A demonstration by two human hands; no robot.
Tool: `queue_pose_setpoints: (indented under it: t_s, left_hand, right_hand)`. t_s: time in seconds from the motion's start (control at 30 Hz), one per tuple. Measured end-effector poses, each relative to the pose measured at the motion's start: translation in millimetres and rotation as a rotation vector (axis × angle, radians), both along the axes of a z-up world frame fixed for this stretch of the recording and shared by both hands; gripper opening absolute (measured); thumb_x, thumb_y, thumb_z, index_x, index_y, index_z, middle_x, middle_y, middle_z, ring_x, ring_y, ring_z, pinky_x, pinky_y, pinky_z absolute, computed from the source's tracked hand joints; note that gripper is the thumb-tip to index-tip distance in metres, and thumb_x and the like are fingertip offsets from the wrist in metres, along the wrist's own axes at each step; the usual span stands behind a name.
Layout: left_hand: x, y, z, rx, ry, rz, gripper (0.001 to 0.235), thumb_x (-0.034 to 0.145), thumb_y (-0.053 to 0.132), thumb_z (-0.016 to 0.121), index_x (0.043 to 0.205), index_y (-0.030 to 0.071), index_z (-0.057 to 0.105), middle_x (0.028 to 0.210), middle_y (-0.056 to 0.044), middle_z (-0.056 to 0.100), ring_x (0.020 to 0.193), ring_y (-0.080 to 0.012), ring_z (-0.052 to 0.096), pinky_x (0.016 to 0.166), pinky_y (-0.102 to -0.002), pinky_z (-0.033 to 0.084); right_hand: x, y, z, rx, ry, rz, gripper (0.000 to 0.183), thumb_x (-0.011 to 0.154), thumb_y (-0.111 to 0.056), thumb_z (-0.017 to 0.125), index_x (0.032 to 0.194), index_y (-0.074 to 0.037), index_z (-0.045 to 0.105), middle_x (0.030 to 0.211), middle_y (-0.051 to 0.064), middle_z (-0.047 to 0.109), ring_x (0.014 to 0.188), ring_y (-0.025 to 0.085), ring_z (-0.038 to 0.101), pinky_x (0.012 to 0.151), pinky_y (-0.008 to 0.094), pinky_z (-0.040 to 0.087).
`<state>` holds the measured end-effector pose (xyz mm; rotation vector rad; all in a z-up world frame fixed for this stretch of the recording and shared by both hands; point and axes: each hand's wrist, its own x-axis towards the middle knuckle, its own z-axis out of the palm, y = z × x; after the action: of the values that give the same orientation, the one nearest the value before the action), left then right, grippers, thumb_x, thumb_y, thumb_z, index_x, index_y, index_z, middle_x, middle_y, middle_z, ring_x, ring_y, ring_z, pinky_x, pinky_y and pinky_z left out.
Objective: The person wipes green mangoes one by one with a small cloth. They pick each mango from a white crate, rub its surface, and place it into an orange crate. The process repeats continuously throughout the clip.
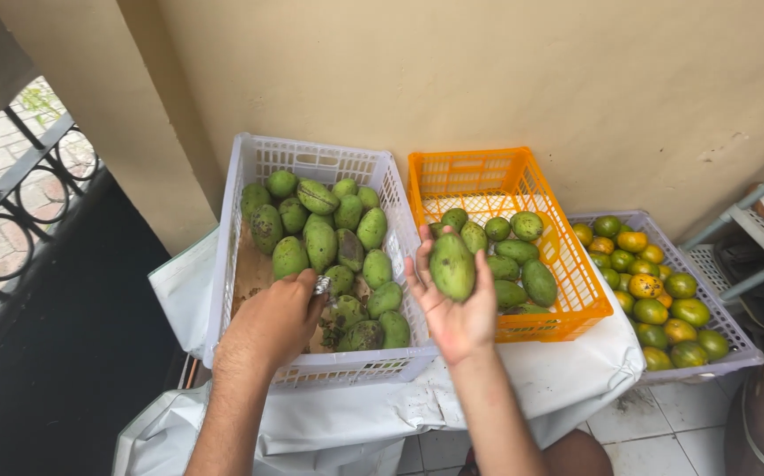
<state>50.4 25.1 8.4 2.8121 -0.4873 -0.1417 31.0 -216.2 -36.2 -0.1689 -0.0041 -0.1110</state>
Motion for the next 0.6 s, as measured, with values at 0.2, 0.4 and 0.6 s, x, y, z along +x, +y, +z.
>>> queue_pose_setpoints:
  t_s: [0.2, 0.4, 0.6]
  left_hand:
    - [-8.1, -4.7, 18.9, 0.008, 0.077, 0.034, 0.035, 0.102, 0.038, 0.045, 0.111, 0.009, 0.061, 0.112, -0.018, 0.072, 0.096, -0.0423, 0.076, 0.082, -0.054, 0.061]
    - [-7.7, -6.8, 21.7, 0.034, 0.098, 0.033, 0.035, 0.101, 0.039, 0.044, 0.111, 0.01, 0.062, 0.113, -0.017, 0.073, 0.098, -0.04, 0.076, 0.084, -0.053, 0.062]
    - [-9.3, -7.3, 25.7, 0.038, 0.106, 0.028, 0.036, 0.101, 0.037, 0.045, 0.114, 0.009, 0.063, 0.115, -0.018, 0.073, 0.1, -0.0394, 0.076, 0.086, -0.053, 0.062]
  right_hand:
    - [11.9, -92.1, 29.6, -1.125, 0.179, -0.006, 0.045, 0.098, -0.027, 0.057, 0.139, -0.009, 0.052, 0.127, 0.025, 0.055, 0.086, 0.022, 0.062, 0.064, 0.032, 0.058]
    - [19.5, -133.0, 63.0, -2.58, 0.299, 0.121, 0.044, 0.091, -0.009, 0.069, 0.134, -0.019, 0.068, 0.133, 0.023, 0.045, 0.121, 0.042, 0.058, 0.092, 0.05, 0.056]
    - [28.3, -177.7, 22.3, -3.064, 0.312, 0.275, 0.06, 0.091, -0.042, 0.069, 0.145, -0.02, 0.056, 0.134, 0.021, 0.06, 0.123, 0.041, 0.063, 0.095, 0.054, 0.056]
